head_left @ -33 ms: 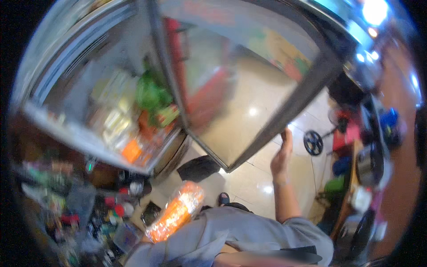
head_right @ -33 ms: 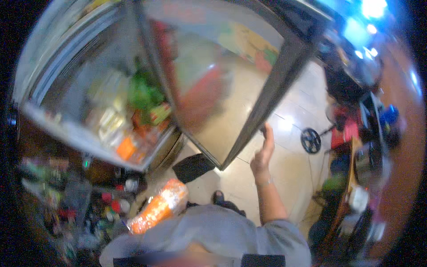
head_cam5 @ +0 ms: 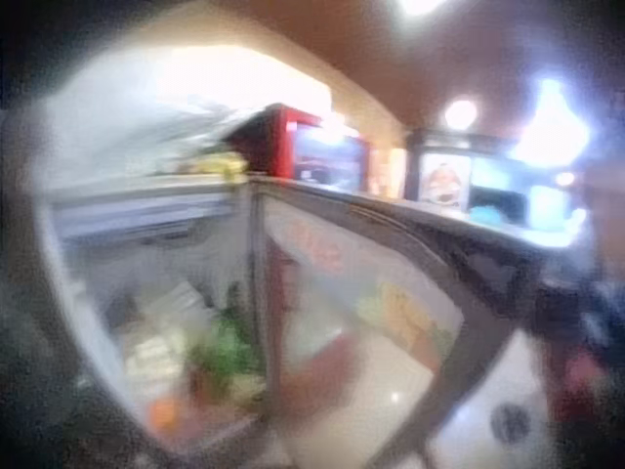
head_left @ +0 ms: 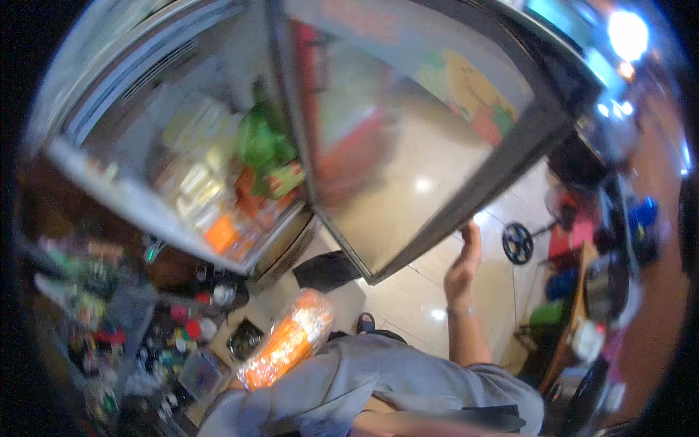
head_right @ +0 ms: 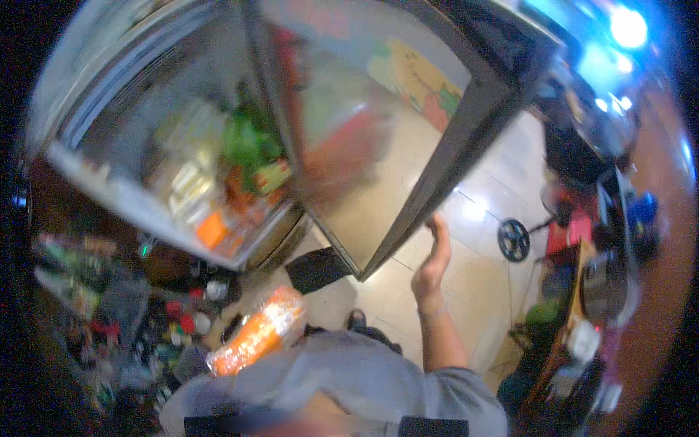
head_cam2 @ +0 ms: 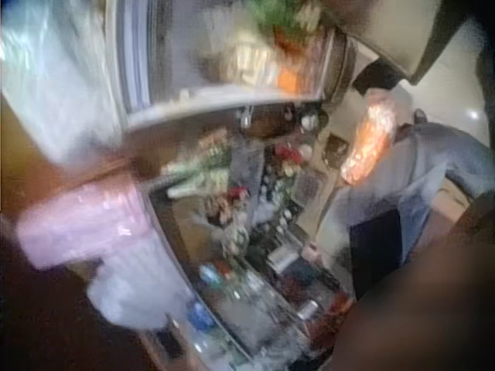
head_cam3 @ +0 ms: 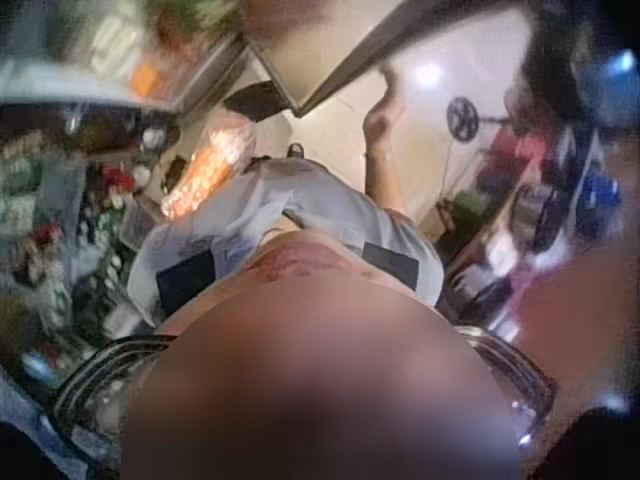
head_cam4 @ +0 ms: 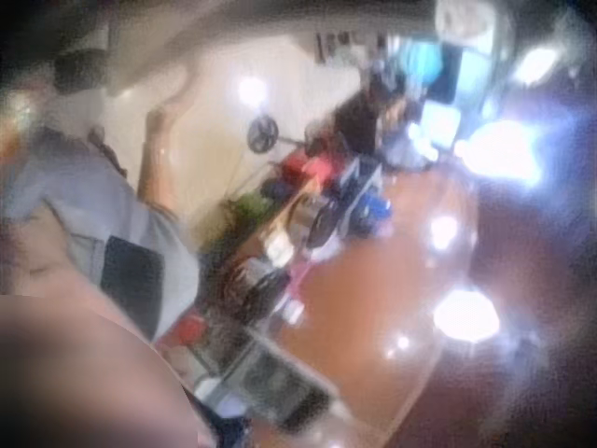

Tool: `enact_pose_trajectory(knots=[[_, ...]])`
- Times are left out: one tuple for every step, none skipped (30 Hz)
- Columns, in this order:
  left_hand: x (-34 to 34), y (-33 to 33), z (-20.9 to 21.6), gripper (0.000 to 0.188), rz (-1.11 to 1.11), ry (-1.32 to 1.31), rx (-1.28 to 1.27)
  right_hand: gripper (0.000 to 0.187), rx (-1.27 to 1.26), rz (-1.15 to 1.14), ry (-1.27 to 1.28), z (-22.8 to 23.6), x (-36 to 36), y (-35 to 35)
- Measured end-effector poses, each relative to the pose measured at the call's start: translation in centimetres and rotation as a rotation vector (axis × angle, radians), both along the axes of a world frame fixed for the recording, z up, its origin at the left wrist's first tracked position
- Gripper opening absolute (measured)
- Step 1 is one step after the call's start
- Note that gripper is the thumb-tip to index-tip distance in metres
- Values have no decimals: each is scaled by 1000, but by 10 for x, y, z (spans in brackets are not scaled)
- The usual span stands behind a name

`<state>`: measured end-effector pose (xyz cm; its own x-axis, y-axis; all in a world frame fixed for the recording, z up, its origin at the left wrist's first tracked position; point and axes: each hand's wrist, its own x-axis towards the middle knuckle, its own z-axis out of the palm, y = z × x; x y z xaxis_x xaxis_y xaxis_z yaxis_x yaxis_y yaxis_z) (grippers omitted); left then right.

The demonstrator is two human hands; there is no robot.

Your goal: The person assembles takeout meals by placing sliced cucumbers, cooked meat, and rice into styrofoam containers. They use tongs and scissors to handle the food, then pack the containers into plastic bags. The person also retrieves a package of bread from a refrigerator and places it into a bag.

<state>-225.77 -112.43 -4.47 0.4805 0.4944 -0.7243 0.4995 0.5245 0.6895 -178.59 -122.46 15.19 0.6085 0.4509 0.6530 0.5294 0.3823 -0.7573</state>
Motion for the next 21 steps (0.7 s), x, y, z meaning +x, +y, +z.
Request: enact_pose_trajectory(knots=[[-8, -19, 1, 59, 40, -21, -28, 113, 5, 72, 27, -7, -17, -10], [-17, -34, 1, 60, 75, -47, -55, 108, -29, 157, 55, -1, -39, -13], [-30, -54, 3, 61, 123, -67, -85, 104, -65, 241, 82, 10, -64, -17], [-36, -65, 3, 62, 135, -97, -117, 100, -92, 300, 106, 18, -79, -18], [-48, -81, 5, 63, 177, -137, -134, 66, -174, 237, 0, 12, -85, -2], [-50, -90, 0, 64, 191, -193, -161, 38, -265, 216, -32, 9, -95, 3], [-60, -106, 1, 65, 226, -230, -185, 41, -385, 274, -66, 6, -113, 3], [-64, -115, 0, 66, 264, -280, -187, 44, -496, 337, -117, 0, -129, 9], [-58, -118, -4, 67, 280, -332, -190, 47, -495, 551, -294, -11, -138, 16], [-59, -122, -4, 68, 318, -362, -177, 51, -452, 740, -395, -7, -166, 21], [-56, -125, -6, 70, 340, -393, -162, 56, -414, 935, -484, -2, -193, 26], [-61, -130, -9, 71, 380, -401, -148, 61, -333, 1097, -501, 13, -237, 30], [-58, -133, -14, 72, 401, -423, -153, 59, -304, 1145, -572, 4, -264, 28], [-66, -135, -17, 73, 431, -418, -143, 57, -335, 1272, -531, -13, -288, 28], [-71, -139, -21, 74, 469, -418, -140, 56, -378, 1396, -496, -26, -313, 28], [-83, -142, -25, 75, 518, -400, -138, 55, -491, 1584, -341, -34, -333, 29], [-90, -144, -29, 76, 564, -384, -140, 54, -605, 1759, -174, -41, -344, 27], [-97, -148, -34, 77, 612, -374, -154, 56, -571, 1748, -122, -45, -347, 22], [-106, -152, -39, 79, 669, -360, -158, 58, -530, 1743, -78, -40, -351, 20], [-115, -151, -45, 80, 716, -348, -162, 60, -490, 1732, -33, -37, -350, 18], [-122, -149, -51, 81, 760, -337, -166, 50, -586, 1610, -157, -44, -342, 19]])
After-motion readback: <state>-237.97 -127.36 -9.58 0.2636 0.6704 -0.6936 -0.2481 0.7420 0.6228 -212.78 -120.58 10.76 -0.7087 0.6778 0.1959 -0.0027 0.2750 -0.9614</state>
